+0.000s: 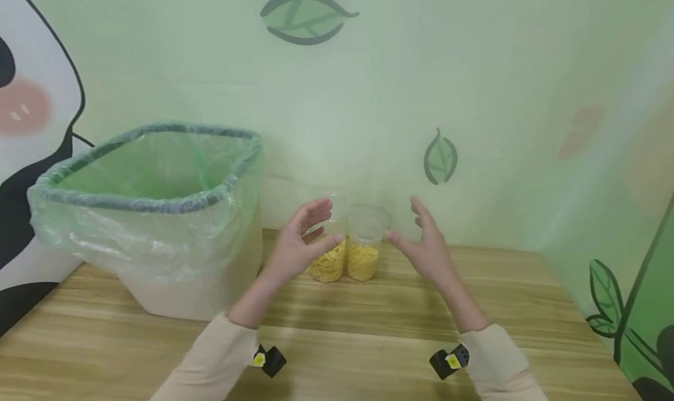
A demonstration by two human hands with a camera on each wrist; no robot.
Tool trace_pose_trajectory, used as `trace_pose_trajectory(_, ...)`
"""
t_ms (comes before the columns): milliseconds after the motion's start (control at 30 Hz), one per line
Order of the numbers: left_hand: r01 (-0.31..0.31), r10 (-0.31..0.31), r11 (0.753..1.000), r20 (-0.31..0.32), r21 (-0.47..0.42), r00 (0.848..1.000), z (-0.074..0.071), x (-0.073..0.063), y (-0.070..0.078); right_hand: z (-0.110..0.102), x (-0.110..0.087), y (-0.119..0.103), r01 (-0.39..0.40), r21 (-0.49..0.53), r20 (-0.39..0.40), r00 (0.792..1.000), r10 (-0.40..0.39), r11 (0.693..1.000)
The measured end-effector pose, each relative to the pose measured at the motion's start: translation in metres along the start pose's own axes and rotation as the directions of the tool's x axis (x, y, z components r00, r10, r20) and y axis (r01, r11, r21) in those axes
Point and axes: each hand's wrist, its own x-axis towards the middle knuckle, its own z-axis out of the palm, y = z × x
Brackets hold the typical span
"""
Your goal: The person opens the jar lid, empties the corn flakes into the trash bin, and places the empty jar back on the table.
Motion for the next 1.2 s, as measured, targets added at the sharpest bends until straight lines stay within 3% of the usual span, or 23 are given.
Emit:
trace_pose_trajectory(500,0.101,-0.101,0.995,0.054,0.004,0.993,0.019,-0.002,-0.029,0.028,0.006,0.032,-0.100,0.026,0.078,0.992,0.098,0.995)
trace_pose_trajectory(767,0.158,-0.159,0.987,0.093,0.023,0.983,0.026,-0.001,-0.040,0.043,0.013,0.042,-0.103,0.018,0.128,0.987,0.100,0.994)
trace_pose_trajectory(1000,0.191,-0.193,0.981,0.066,0.043,0.979,0.036,0.001,-0.049,0.059,0.018,0.052,-0.103,0.077,0.175,0.981,0.088,0.992)
trace_pose_trajectory(1200,0.230,-0.239,0.962,0.047,0.145,0.970,0.049,0.004,-0.052,0.064,0.020,0.055,-0.156,0.089,0.186,0.973,0.137,0.984)
